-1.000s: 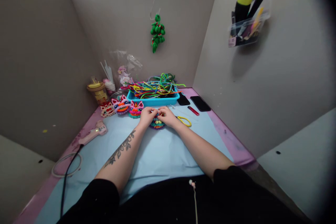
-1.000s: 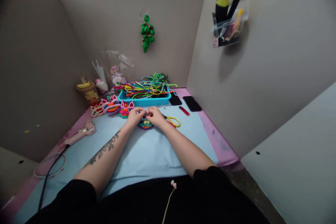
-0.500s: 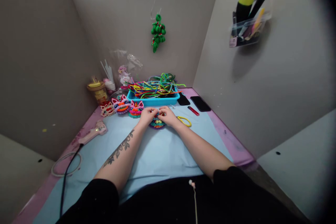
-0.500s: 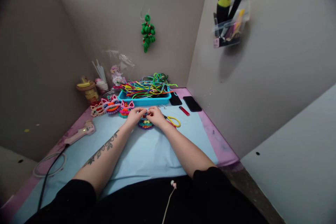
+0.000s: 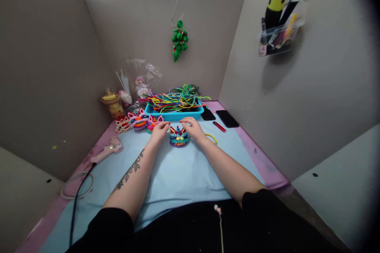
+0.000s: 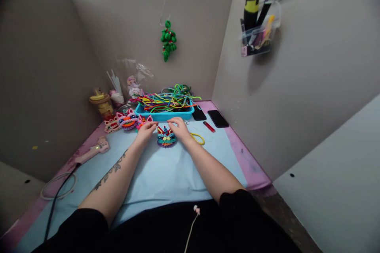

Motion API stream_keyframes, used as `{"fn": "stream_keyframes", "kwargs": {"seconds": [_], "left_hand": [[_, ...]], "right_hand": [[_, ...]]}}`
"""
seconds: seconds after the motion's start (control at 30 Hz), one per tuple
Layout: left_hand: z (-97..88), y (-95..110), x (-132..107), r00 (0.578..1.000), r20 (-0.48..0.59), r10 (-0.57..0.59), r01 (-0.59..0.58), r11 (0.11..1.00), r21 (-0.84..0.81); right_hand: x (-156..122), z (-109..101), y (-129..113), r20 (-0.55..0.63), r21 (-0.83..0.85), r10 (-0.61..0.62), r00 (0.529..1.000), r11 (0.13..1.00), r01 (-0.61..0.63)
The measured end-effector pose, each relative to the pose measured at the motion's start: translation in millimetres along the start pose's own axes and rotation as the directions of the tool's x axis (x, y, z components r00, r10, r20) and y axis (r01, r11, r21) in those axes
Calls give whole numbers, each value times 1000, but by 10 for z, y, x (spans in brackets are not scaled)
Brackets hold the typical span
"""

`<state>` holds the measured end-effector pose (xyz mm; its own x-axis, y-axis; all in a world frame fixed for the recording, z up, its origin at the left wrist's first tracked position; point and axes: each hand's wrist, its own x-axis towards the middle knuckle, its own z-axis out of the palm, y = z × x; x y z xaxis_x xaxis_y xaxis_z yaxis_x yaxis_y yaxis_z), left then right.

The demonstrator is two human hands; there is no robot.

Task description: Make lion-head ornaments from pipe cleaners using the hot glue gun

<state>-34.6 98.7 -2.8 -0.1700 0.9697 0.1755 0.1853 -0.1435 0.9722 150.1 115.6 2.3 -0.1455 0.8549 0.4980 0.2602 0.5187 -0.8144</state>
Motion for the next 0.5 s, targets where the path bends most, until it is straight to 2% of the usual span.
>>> {"fn": "stream_keyframes", "kwargs": {"seconds": [0.1,0.2,0.5], "left_hand": [[25,-33,-25,997,71,-32,35,999,-41],[57,-57,-53,989,148,-26,37,996,-78],[77,-32,-96,989,149,18,-11,999,-46]], "right_hand": [[20,95,-29,74,-100,23,997,995,-16],[31,150,-40,99,-175,34,994,984,-16],[-19,72,-9,81,-161,33,996,987,-19]]}}
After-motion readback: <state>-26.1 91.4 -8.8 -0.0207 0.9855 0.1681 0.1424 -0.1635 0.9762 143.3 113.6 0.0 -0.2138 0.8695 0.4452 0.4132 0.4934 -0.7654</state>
